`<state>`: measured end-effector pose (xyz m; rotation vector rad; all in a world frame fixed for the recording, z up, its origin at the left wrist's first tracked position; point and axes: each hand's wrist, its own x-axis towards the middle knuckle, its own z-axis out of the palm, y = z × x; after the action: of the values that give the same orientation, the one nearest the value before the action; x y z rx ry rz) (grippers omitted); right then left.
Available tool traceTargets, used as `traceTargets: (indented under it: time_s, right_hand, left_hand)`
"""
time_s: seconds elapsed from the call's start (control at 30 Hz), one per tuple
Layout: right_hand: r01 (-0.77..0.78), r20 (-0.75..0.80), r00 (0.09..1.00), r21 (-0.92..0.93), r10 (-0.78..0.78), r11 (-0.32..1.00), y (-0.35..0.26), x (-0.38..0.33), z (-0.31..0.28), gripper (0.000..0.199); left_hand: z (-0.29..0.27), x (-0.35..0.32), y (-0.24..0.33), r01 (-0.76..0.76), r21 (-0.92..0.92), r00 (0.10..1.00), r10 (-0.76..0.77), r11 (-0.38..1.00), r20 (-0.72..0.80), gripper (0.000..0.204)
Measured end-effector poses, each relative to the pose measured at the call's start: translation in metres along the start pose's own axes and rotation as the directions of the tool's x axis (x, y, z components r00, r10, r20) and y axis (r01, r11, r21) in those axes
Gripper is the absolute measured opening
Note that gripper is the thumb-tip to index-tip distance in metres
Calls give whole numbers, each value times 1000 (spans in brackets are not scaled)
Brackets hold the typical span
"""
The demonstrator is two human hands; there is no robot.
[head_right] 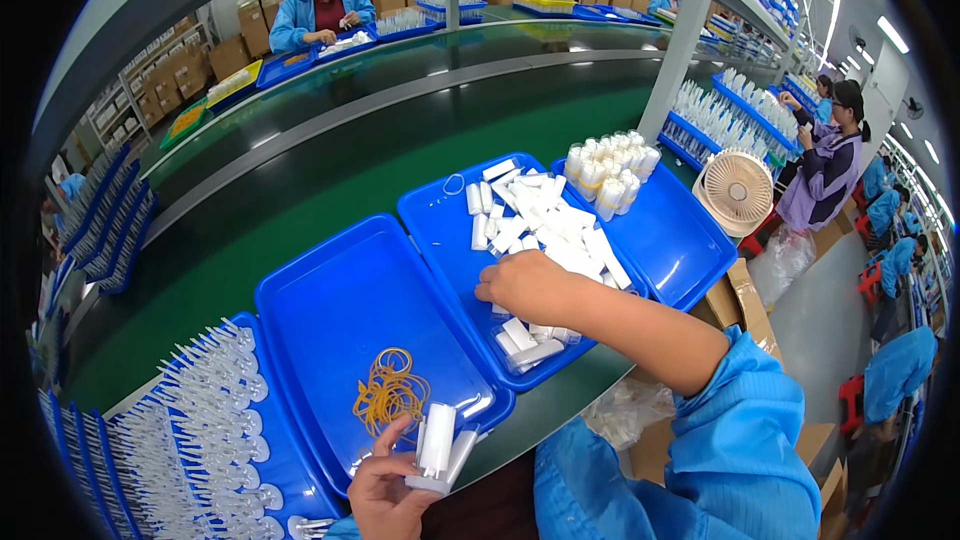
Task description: Manually assemble and bundle plastic sprayer pump components with rubber bands on a factory line.
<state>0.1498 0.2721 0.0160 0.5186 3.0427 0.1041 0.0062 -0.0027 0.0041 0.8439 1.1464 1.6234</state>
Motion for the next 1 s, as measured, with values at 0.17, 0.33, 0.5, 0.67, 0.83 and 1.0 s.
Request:
traceTargets:
  time_s: [0.17, 0.33, 0.5, 0.67, 0.83, 1.0]
  right_hand:
    - [-50, 33, 998, 1, 50, 999, 2, 12, 3, 27]
    - [-132, -64, 989, 59, 136, 990, 2, 10, 15, 40]
    - [-235, -48, 865, 840, 499, 489, -31, 5, -17, 52]
    - [-39, 105, 971, 955, 213, -293, -71, -5, -37, 53]
    - [-134, 156, 988, 889, 15, -438, -84, -6, -34, 47]
    - [-130, 156, 988, 845, 7, -519, -85, -9, -28, 26]
  left_hand:
    - [-5, 3, 3, -113, 62, 993, 114, 992, -8, 27]
    - [2, 5, 4, -96, 82, 992, 102, 992, -70, 24]
    - [-4, 8, 3, -308, 445, 949, 301, 841, 89, 18]
    - [6, 7, 19, -241, 505, 971, 210, 829, 118, 14]
    - [9, 7, 21, -274, 532, 961, 242, 802, 130, 12]
    - [9, 6, 21, -277, 535, 961, 242, 798, 137, 10]
